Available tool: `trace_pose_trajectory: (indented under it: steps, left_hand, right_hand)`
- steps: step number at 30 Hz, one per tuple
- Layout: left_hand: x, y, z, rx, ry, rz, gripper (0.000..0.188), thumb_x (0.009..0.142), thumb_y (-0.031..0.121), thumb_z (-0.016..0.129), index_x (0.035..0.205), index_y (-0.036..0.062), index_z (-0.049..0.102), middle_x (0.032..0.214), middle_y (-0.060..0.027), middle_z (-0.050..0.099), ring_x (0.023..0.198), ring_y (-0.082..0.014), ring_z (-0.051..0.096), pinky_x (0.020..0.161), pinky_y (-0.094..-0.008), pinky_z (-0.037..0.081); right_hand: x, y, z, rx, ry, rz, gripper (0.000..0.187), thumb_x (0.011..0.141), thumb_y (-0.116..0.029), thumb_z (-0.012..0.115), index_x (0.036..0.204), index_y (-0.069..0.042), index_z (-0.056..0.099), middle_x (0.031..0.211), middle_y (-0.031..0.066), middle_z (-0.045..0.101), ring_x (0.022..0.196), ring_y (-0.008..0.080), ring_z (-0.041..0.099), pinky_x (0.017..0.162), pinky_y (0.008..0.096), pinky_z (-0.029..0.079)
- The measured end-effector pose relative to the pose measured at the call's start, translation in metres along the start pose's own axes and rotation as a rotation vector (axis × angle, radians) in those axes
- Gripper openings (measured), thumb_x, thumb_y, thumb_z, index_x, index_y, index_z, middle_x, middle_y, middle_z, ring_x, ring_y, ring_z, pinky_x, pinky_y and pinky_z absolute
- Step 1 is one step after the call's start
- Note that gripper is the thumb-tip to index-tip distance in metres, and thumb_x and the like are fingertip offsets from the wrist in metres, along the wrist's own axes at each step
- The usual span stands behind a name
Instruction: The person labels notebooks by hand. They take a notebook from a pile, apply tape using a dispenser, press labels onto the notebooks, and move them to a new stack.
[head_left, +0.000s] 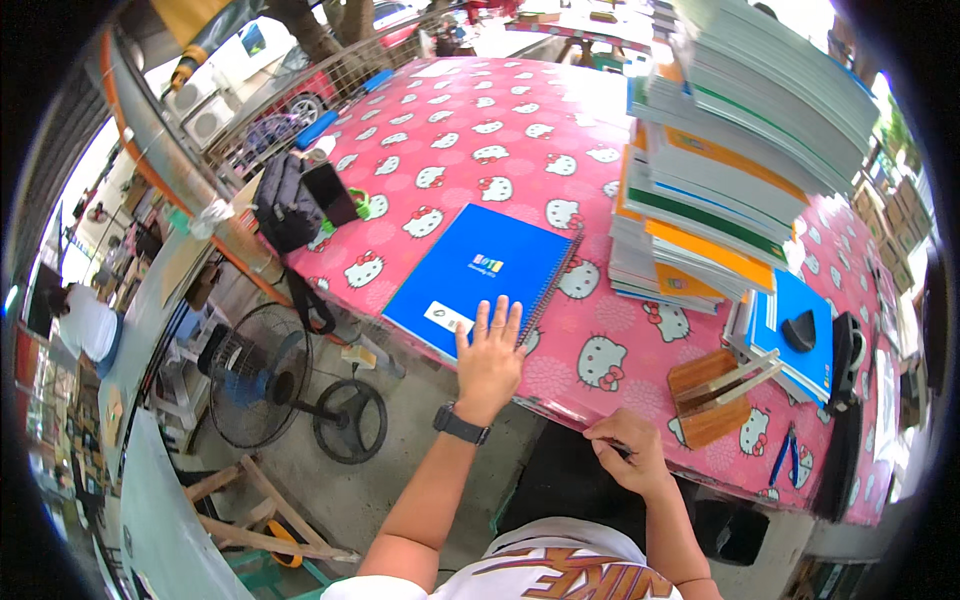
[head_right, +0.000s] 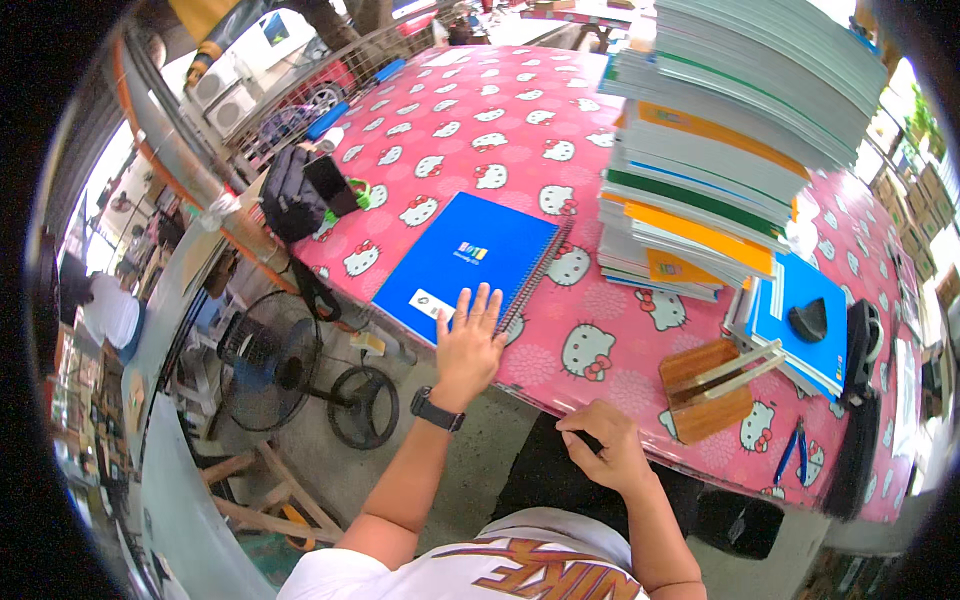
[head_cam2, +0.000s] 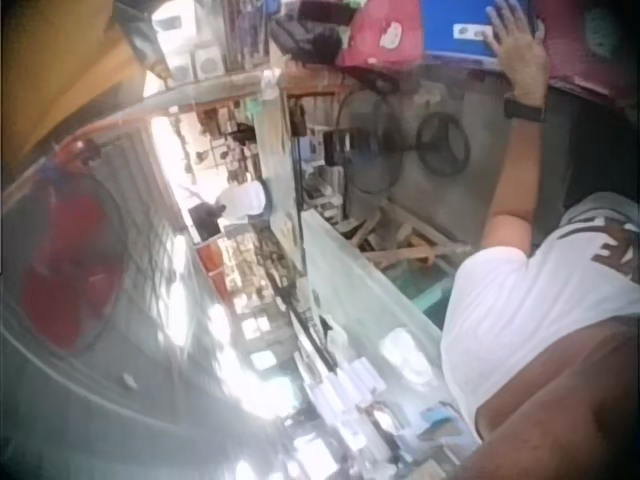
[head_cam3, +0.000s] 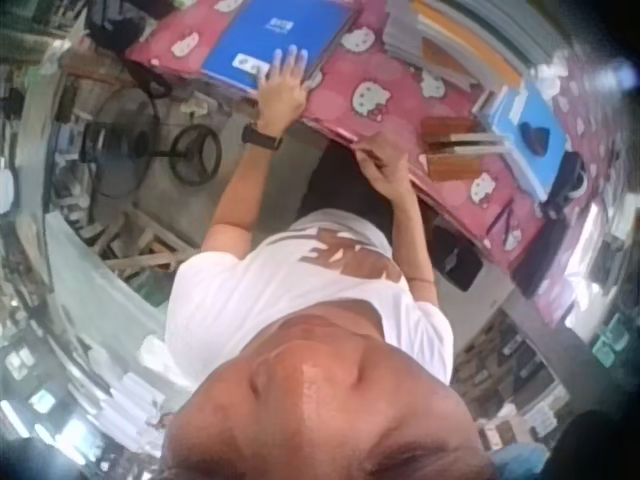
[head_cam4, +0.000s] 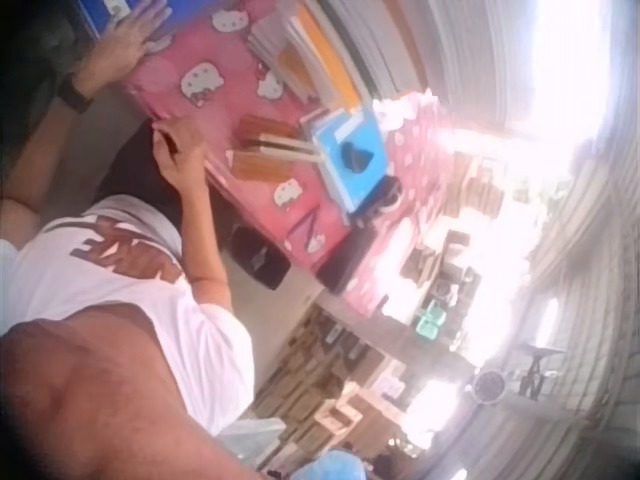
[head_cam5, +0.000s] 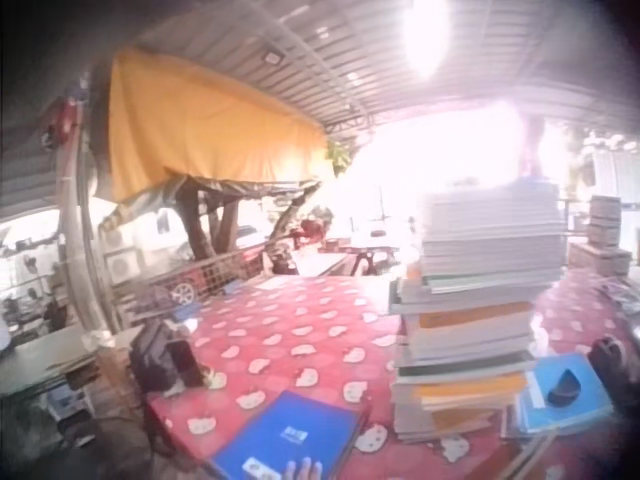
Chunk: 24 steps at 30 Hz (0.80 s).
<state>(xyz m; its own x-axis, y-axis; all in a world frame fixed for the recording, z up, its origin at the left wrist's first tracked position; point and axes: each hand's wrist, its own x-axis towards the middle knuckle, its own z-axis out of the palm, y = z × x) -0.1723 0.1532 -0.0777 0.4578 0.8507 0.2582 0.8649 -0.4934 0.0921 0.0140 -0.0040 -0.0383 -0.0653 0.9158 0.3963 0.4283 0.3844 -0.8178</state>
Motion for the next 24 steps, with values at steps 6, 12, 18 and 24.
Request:
trace_pose_trajectory:
  steps: [6, 12, 18, 24]
  left_hand:
    - [-0.004, -0.023, -0.016, -0.662, 0.085, 0.055, 0.064, 0.090, 0.045, 0.049, 0.141, 0.0118, 0.031, 0.147, -0.0112, 0.028, 0.136, -0.0319, 0.024, 0.106, -0.0562, 0.016]
    - [-0.045, -0.168, -0.060, -0.626, 0.704, -0.427, 0.014, 0.086, 0.013, 0.062, 0.096, 0.0040, 0.066, 0.098, -0.0087, 0.066, 0.090, -0.0183, 0.060, 0.081, -0.0276, 0.046]
    - [-0.104, -0.368, -0.123, -0.452, 0.903, -0.651, 0.019, 0.086, 0.022, 0.061, 0.086, 0.0044, 0.067, 0.081, -0.0093, 0.068, 0.071, -0.0248, 0.064, 0.066, -0.0348, 0.048]
    - [-0.151, -0.489, -0.132, 0.098, 0.477, -0.955, 0.039, 0.087, 0.038, 0.055, 0.086, 0.0008, 0.064, 0.086, -0.0184, 0.065, 0.084, -0.0338, 0.062, 0.074, -0.0416, 0.046]
  right_hand:
    - [0.030, 0.002, 0.053, 0.023, -0.252, 0.021, 0.011, 0.073, -0.003, 0.063, 0.084, -0.003, 0.064, 0.078, 0.0102, 0.064, 0.073, 0.0292, 0.060, 0.069, 0.0355, 0.048]
    - [0.108, -0.007, 0.179, -0.079, -0.621, -0.314, 0.046, 0.074, -0.010, 0.063, 0.117, -0.003, 0.050, 0.129, 0.0197, 0.044, 0.116, 0.0351, 0.045, 0.093, 0.0413, 0.042]
    - [0.198, -0.006, 0.322, -0.538, -0.389, -0.169, 0.072, 0.076, -0.017, 0.062, 0.137, 0.000, 0.027, 0.142, 0.0263, 0.024, 0.130, 0.0405, 0.027, 0.100, 0.0458, 0.036]
    - [0.256, -0.002, 0.370, -0.742, -0.384, 0.014, 0.076, 0.081, -0.024, 0.056, 0.143, 0.000, 0.018, 0.146, 0.0266, 0.018, 0.134, 0.0364, 0.023, 0.104, 0.0526, 0.026]
